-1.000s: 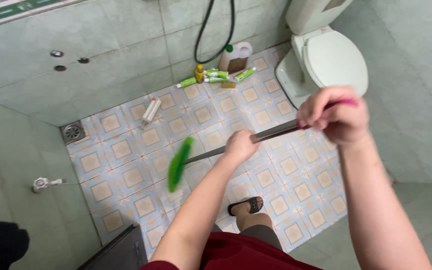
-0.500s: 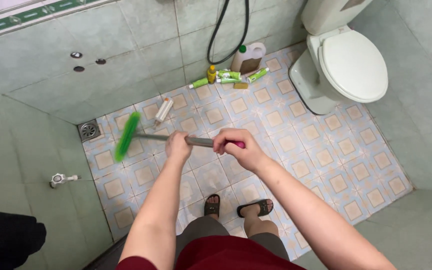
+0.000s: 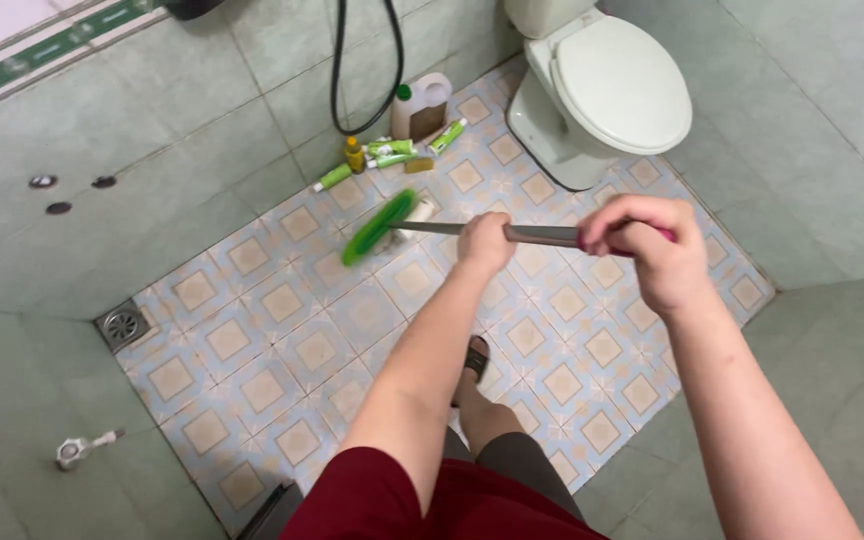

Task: Sweeping the tiled bathroom floor using a broom.

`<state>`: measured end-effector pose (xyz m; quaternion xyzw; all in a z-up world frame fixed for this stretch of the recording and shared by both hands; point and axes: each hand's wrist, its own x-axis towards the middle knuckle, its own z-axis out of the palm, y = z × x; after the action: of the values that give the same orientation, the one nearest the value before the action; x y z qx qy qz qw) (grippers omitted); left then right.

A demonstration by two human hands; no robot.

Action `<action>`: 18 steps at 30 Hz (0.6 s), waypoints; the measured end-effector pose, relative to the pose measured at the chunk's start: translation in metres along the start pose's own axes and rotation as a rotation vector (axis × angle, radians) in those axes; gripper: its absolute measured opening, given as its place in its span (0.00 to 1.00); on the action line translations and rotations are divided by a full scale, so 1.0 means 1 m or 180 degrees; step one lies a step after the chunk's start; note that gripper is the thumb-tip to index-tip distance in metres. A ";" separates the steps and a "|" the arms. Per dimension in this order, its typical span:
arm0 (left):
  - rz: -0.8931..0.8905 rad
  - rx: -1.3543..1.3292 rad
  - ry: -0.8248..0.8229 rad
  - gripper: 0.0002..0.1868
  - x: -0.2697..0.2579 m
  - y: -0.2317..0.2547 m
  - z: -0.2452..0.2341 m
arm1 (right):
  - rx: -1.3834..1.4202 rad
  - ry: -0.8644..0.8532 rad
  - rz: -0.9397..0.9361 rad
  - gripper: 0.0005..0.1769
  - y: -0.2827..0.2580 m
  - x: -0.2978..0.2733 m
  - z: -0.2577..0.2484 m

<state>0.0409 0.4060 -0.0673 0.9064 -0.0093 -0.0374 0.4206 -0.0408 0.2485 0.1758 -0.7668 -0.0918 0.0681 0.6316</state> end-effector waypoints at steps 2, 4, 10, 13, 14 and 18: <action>0.0038 0.0057 -0.0179 0.04 0.015 0.012 0.013 | 0.0211 -0.0025 -0.0294 0.11 0.012 0.004 -0.021; 0.0036 0.0114 -0.0324 0.05 0.031 0.018 0.021 | 0.0431 -0.0104 -0.0591 0.11 0.025 0.017 -0.038; -0.0060 0.0581 -0.0338 0.07 0.074 -0.015 -0.002 | 0.1335 -0.0225 -0.0546 0.12 0.064 0.102 -0.048; -0.0236 0.0340 0.0284 0.06 0.080 -0.076 -0.019 | 0.1280 -0.0726 -0.0415 0.10 0.094 0.149 -0.019; -0.0342 0.0424 0.0447 0.06 0.084 -0.103 -0.026 | 0.1202 -0.0936 -0.0398 0.09 0.111 0.165 -0.004; -0.1193 0.0887 0.0692 0.05 0.048 -0.204 -0.059 | 0.1137 -0.1528 0.0021 0.09 0.171 0.183 0.080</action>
<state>0.0900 0.5800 -0.1879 0.9402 0.1991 -0.0154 0.2758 0.1295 0.3346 -0.0054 -0.6058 -0.2226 0.2647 0.7165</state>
